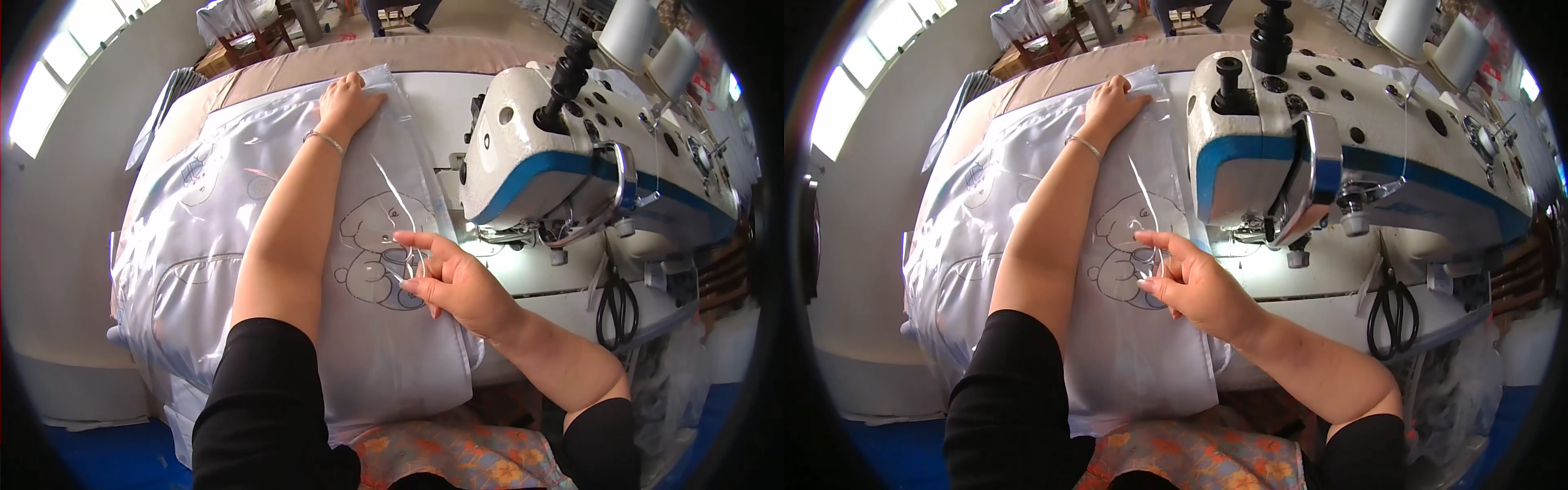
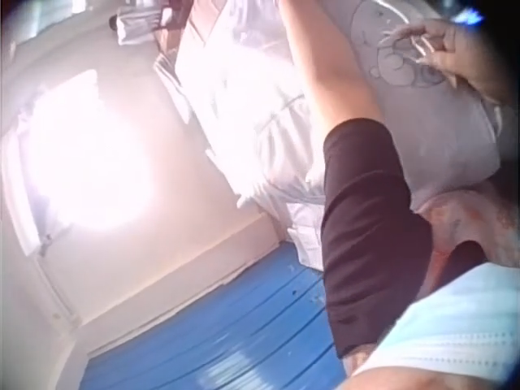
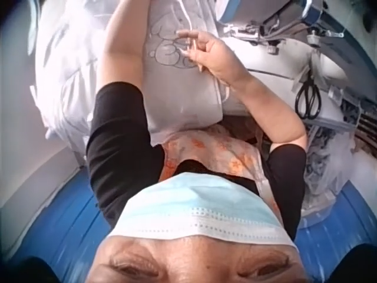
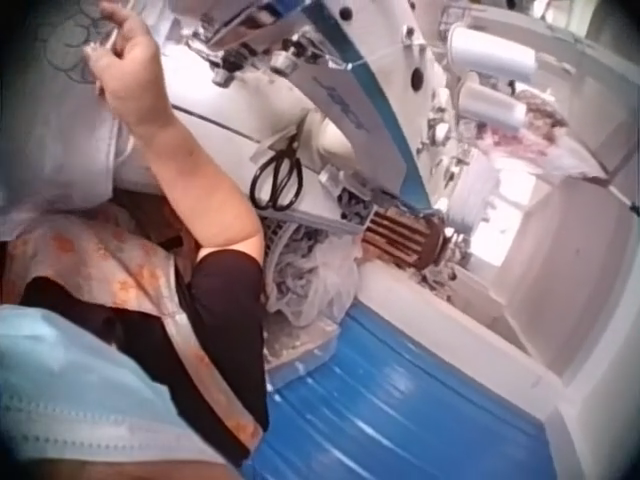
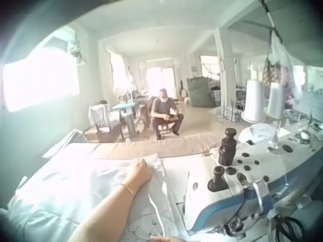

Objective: Sewing fabric and plastic components using an industrial sewing machine to assemble a product.

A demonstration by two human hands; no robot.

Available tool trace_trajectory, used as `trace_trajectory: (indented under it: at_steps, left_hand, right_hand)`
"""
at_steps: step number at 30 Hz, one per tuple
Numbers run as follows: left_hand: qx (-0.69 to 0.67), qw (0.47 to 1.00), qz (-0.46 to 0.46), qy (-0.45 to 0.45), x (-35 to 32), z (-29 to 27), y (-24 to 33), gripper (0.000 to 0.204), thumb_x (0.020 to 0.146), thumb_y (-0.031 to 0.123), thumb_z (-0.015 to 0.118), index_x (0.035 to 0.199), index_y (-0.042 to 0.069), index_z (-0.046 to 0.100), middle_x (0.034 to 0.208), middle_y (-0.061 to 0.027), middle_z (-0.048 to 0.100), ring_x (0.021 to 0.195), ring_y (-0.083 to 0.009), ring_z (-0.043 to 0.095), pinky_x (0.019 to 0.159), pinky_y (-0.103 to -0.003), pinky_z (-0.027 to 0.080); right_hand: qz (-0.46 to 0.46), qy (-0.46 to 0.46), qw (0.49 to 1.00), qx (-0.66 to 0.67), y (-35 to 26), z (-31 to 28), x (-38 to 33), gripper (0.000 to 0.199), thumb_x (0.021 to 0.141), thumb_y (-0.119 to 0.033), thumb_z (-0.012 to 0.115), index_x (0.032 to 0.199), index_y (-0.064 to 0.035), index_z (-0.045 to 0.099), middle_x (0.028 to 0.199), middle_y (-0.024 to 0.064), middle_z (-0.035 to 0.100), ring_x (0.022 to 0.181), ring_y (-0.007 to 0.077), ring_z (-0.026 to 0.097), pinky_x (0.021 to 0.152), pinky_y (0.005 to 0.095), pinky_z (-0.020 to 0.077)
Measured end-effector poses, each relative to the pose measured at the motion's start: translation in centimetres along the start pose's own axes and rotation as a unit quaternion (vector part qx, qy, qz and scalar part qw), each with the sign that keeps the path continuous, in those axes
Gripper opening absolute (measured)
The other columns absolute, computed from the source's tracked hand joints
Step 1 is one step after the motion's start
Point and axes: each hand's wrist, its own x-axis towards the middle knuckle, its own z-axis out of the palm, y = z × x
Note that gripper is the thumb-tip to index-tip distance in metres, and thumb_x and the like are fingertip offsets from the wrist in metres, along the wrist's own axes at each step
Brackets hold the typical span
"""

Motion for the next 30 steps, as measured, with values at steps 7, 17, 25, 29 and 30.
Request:
trace_trajectory:
  at_steps: [7,17,25,29,30]
  left_hand:
    - [-0.171,0.967,-0.067,-0.175,-8.1,-7.1,2.9,0.034,0.087,0.039,0.068,0.098,0.007,0.071,0.094,-0.0129,0.072,0.093,-0.0284,0.067,0.083,-0.037,0.05]
    - [-0.271,0.96,0.004,-0.075,-17.1,-20.6,13.9,0.012,0.088,0.014,0.066,0.09,0.003,0.069,0.08,-0.0124,0.066,0.075,-0.0214,0.063,0.069,-0.034,0.049]
    - [-0.148,0.979,0.121,-0.068,-21.9,-12.8,13.1,0.006,0.081,0.015,0.068,0.084,0.01,0.07,0.093,-0.007,0.068,0.095,-0.0323,0.061,0.085,-0.043,0.048]
    - [-0.128,0.981,0.109,-0.093,-21.3,-12.2,13.5,0.008,0.083,0.018,0.066,0.083,0.01,0.066,0.091,-0.0092,0.068,0.09,-0.0337,0.063,0.08,-0.045,0.05]
    - [-0.119,0.983,0.097,-0.101,-21.1,-12.2,13.8,0.009,0.084,0.019,0.066,0.084,0.01,0.066,0.091,-0.0097,0.068,0.089,-0.034,0.064,0.079,-0.045,0.05]
  right_hand:
    - [-0.235,0.147,0.919,-0.281,1.5,-1.1,0.5,0.041,0.096,0.001,0.049,0.137,0.003,0.042,0.121,0.0164,0.059,0.113,0.0226,0.06,0.096,0.0329,0.047]
    - [-0.217,0.063,0.681,-0.696,7.9,4.4,0.1,0.062,0.095,-0.042,0.054,0.143,-0.0034,0.046,0.15,0.023,0.04,0.144,0.0349,0.032,0.12,0.0428,0.0212]
    - [-0.249,0.24,0.837,-0.423,7.2,2.0,-10.0,0.034,0.082,0.003,0.06,0.115,-0.0055,0.063,0.11,0.0178,0.065,0.095,0.0379,0.065,0.085,0.0427,0.0531]
    - [-0.377,0.241,0.746,-0.493,4.3,3.3,-11.2,0.039,0.075,0.009,0.064,0.112,-0.0057,0.066,0.114,0.0132,0.067,0.101,0.0333,0.064,0.089,0.0399,0.0525]
    - [-0.374,0.242,0.748,-0.492,4.7,2.9,-11.0,0.039,0.075,0.009,0.064,0.112,-0.0057,0.066,0.114,0.0132,0.067,0.101,0.0333,0.064,0.089,0.0399,0.0525]
